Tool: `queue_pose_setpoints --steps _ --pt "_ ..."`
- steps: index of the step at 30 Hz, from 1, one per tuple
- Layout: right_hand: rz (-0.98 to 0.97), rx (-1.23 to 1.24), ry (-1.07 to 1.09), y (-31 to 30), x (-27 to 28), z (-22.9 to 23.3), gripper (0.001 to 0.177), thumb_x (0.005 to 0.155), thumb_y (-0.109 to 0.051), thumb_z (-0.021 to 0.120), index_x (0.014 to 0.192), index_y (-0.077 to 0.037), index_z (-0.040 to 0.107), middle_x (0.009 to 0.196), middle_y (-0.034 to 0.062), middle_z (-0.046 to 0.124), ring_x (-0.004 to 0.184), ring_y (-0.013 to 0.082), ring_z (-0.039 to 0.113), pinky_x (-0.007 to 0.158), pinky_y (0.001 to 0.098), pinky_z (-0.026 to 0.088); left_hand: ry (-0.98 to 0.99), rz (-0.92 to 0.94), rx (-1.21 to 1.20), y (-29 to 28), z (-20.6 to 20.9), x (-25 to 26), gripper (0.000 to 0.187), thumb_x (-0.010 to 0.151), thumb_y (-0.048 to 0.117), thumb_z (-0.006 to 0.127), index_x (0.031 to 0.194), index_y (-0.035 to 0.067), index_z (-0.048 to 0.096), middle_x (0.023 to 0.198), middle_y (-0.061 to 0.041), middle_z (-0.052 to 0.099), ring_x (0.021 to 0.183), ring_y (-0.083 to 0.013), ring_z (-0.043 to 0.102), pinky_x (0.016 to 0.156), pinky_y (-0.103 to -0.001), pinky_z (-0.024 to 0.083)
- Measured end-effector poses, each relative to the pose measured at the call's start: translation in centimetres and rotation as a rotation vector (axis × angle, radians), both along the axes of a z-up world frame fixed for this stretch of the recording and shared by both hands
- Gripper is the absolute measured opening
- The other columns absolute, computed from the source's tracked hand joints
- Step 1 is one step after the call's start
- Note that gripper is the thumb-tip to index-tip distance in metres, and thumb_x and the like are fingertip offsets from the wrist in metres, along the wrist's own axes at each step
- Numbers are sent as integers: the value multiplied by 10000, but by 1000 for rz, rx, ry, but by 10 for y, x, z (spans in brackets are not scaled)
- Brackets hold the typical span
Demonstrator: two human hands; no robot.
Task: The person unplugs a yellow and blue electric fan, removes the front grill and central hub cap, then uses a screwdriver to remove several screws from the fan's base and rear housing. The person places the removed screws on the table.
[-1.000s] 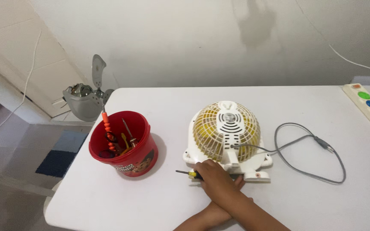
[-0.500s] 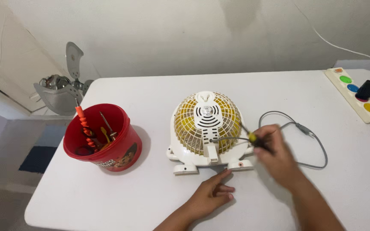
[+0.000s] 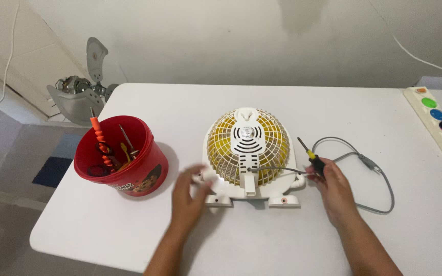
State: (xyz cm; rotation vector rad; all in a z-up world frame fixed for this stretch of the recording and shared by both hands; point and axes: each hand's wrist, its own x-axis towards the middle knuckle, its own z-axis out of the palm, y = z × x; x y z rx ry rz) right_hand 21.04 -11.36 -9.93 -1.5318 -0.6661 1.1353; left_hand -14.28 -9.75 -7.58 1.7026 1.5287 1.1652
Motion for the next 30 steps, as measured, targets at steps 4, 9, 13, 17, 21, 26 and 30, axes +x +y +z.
queue_pose_setpoints --steps 4,9,13,17,21,26,30 --pt "57 148 56 2 -16 5 512 1112 -362 245 1343 -6 532 1201 140 672 1143 195 622 1052 361 502 -122 -95 -136 58 -4 -2 648 976 428 526 1543 147 386 1602 -141 378 1454 -304 414 1147 -467 397" --pt "74 166 -4 2 -14 -4 487 1124 -333 265 1318 1 561 1167 147 681 1102 193 633 1033 358 508 -655 -142 -514 85 -19 27 697 1004 498 407 1621 215 251 1707 -105 222 1524 -317 304 1187 -500 346" --pt "19 161 -157 3 -3 -10 466 1128 -315 298 1317 3 580 1095 148 695 1020 178 658 950 352 513 -683 -246 -513 79 -27 32 689 1013 483 368 1620 199 207 1699 -66 237 1515 -269 344 1182 -441 371" --pt "-53 121 -191 -2 12 -7 452 1140 -294 281 1289 21 569 1008 131 675 897 185 661 808 329 532 -921 -401 -542 72 -34 25 678 1032 400 421 1626 116 259 1626 -146 425 1446 -269 452 1144 -395 424" --pt "-107 258 -55 -3 19 -4 385 1181 -247 301 1296 18 556 967 72 609 817 149 571 717 295 500 -826 -362 -628 73 -34 5 592 969 194 566 1521 29 434 1294 -134 617 1113 -221 640 914 -361 551" --pt "-120 352 82 -9 32 -17 186 1159 -161 436 1261 -59 553 938 59 565 790 130 507 691 286 440 -402 -401 -721 68 -26 -23 510 917 99 695 1396 -5 554 783 -49 584 674 -143 627 604 -288 538" --pt "-103 561 246 -17 50 -28 31 1080 -70 595 1082 -71 565 910 69 567 835 130 520 740 291 441 -505 -397 -720 67 -23 -20 460 849 57 720 1282 7 574 733 -9 573 632 -127 595 591 -279 521"
